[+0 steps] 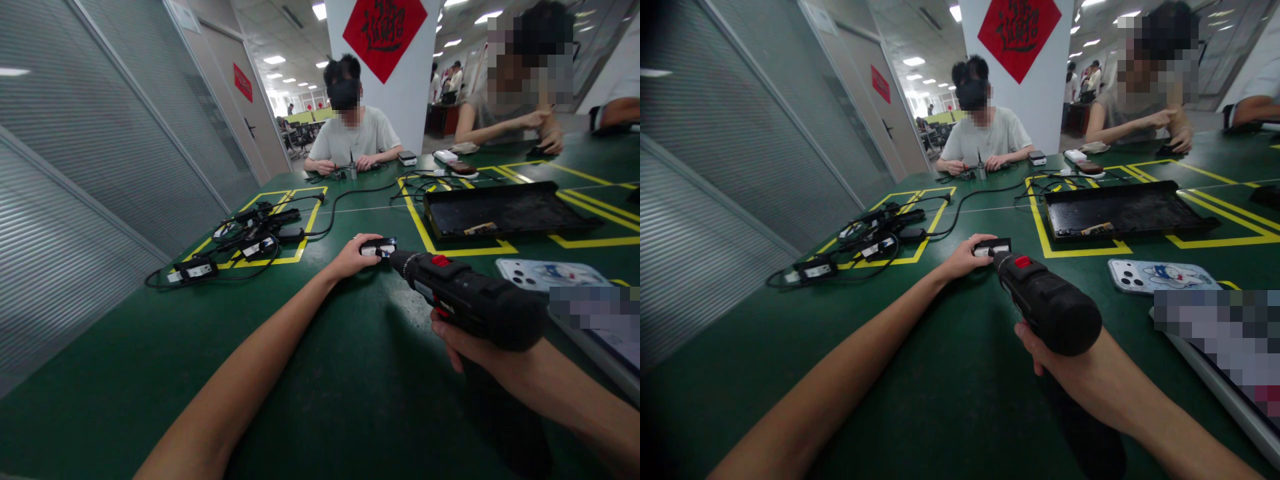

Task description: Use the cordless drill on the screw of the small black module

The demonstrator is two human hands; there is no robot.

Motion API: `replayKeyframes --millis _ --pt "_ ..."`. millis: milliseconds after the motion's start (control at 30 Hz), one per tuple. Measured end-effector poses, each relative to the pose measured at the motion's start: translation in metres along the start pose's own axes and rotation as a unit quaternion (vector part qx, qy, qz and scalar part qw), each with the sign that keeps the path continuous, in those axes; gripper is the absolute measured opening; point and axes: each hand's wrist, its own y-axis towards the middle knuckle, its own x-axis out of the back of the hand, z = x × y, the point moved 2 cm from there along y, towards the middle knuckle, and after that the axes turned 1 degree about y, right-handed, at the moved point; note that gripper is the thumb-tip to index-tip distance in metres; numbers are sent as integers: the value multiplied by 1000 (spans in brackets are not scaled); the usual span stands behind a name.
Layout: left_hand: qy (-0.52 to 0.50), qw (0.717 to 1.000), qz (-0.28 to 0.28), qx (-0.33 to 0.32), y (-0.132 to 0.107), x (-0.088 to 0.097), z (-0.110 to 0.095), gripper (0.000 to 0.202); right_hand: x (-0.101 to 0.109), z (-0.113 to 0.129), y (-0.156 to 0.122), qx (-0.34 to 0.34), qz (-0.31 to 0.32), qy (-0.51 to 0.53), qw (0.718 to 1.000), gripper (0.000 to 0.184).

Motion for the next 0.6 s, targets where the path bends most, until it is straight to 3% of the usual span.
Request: replayKeyframes --millis 233,600 --pt "5 1000 1 2 0 0 -2 53 -1 -3 0 -19 11 45 999 48" --pt "0 1000 0 1 -1 0 0 53 -1 -5 2 -7 -2 31 999 48"
